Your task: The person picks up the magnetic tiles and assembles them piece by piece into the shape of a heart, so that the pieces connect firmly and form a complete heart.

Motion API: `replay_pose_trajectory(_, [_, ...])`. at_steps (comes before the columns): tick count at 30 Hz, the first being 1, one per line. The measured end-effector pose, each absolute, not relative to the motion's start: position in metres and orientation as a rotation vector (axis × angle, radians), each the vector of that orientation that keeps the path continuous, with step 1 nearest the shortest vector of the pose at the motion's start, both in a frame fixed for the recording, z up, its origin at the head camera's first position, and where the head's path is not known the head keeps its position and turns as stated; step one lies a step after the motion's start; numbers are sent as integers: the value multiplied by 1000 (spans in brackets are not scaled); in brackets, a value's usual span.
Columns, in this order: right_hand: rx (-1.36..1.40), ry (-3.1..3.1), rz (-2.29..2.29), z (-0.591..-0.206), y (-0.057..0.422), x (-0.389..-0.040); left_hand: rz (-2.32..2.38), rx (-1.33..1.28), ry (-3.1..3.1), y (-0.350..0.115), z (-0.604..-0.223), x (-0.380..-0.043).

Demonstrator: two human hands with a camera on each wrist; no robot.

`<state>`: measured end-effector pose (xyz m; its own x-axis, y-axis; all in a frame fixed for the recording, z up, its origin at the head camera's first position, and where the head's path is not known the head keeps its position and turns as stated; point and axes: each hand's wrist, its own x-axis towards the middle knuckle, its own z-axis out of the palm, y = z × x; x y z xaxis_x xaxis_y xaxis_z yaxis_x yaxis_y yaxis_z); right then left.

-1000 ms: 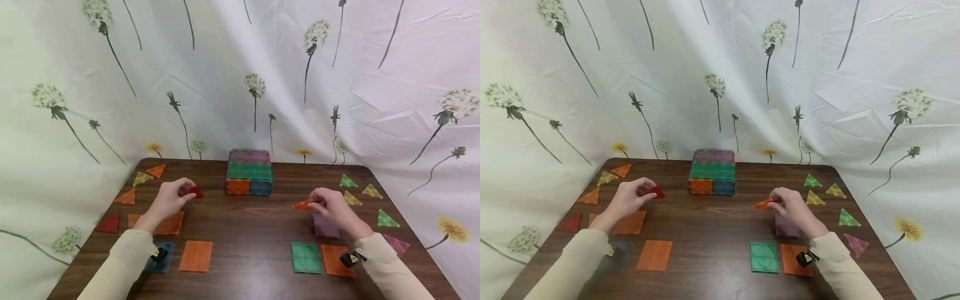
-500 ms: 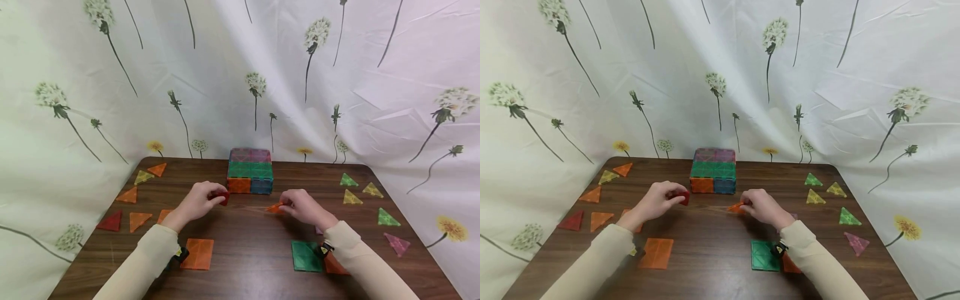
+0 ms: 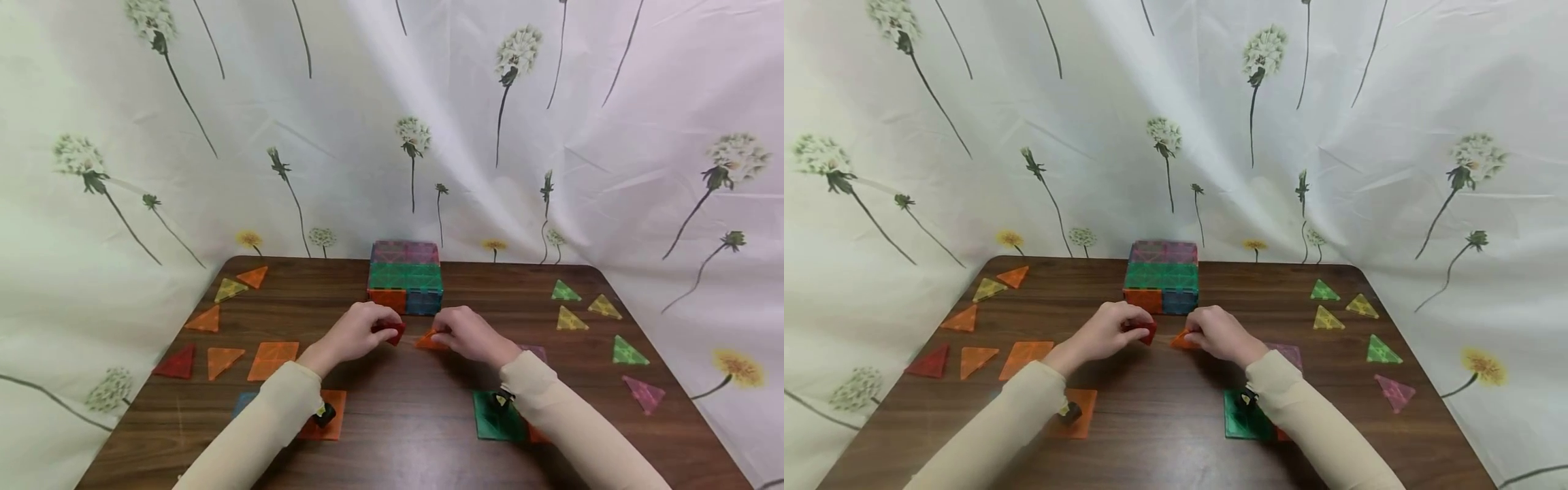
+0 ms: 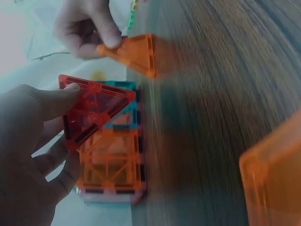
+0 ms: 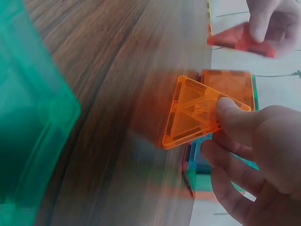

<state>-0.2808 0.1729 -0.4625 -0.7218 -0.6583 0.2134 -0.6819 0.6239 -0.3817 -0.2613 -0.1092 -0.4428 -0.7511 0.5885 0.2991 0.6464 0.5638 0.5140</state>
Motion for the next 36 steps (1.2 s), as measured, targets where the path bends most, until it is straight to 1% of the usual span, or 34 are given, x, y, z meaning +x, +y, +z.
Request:
replay_pose_trajectory(5, [1226,-2753,685,-462,159,-282,-864,-1079,-2710,-99,-447,-263])
replay_pose_trajectory(13, [1247,-2739,694,-462,150,-279,-852,-1076,-2713,-90,-453,-264])
replay_pose_trajectory(19, [1253,-2751,696,-465,153,-280,-825,-1058,-2690,-87,-455,-263])
replay_pose_trajectory(25, [1219,-2842,687,-471,161,-282,-814,-1062,-2733,-82,-450,-263])
replay_pose_trajectory(31, [1239,-2828,746,-475,162,-284,-861,-1093,-2746,-95,-445,-266])
replay_pose_trajectory(36, [1234,-2833,715,-477,161,-284,-909,-1076,-2725,-122,-442,-269])
